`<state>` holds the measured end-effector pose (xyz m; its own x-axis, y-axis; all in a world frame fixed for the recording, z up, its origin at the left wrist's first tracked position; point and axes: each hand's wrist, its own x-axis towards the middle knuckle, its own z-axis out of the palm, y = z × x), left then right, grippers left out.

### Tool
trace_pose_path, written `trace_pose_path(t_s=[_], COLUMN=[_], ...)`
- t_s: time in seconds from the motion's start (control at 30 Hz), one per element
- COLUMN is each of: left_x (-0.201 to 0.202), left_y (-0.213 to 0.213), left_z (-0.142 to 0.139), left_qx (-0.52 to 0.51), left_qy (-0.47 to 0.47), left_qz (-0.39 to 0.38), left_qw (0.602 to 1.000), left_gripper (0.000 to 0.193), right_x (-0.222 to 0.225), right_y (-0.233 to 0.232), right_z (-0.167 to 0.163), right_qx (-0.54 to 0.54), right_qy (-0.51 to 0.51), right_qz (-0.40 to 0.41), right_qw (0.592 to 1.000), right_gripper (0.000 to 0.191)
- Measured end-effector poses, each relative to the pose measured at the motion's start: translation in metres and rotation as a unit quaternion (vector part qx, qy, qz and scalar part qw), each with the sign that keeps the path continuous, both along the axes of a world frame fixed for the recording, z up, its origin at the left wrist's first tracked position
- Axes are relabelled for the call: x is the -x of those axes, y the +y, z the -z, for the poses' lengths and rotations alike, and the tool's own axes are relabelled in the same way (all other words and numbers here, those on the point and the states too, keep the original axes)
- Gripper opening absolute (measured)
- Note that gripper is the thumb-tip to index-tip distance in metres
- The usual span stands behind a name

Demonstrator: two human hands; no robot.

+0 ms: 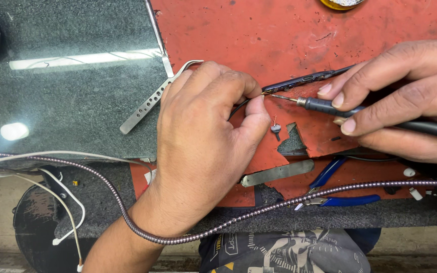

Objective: The person solders components onto a small circuit board on a workbench, holding the board steady with one hand while applying a soldering iron to its contacts with the other. They reposition the board and continue soldering different points, then set the board down and pick up the soldering iron stand at the end.

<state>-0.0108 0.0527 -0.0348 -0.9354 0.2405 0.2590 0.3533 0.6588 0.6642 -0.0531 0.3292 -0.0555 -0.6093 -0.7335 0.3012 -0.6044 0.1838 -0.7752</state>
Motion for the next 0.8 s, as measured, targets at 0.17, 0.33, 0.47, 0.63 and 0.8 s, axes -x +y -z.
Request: trace_pose_path(t_s=[0.17, 0.33, 0.47, 0.63, 0.8], left_x=[-0.0002, 0.0004, 0.0002, -0.0004, 0.0004], left_y=[-0.0013, 0.0007, 0.0005, -0.0013, 0.0010], left_z=[-0.0002, -0.0011, -0.0009, -0.0007, -0.0015], left_qx=[0.002, 0.004, 0.003, 0.007, 0.005], left_qy=[-0.002, -0.001, -0.002, -0.001, -0.001], left_qz=[0.002, 0.001, 0.001, 0.001, -0.002], left_qw=[1.000, 1.000, 1.000, 1.000, 1.000], left_gripper=[0.011, 0.011, 0.011, 0.012, 0.011], right_x=[0.0001, -0.0004, 0.0013, 0.0031, 0.0029], right_y=[-0.0013, -0.0022, -0.0026, -0.0023, -0.0021], right_z=[-0.0029, -0.0037, -0.0032, -0.0022, -0.0014], right_qx=[-0.006, -0.003, -0.008, -0.013, -0.013], right_qy=[-0.003, -0.008, -0.001, 0.003, 0.003], right_qz=[0.007, 0.013, 0.011, 0.008, 0.009], right_qw=[1.000, 1.000, 1.000, 1.000, 1.000], right_gripper=[0.021, 0.020, 0.018, 0.018, 0.018])
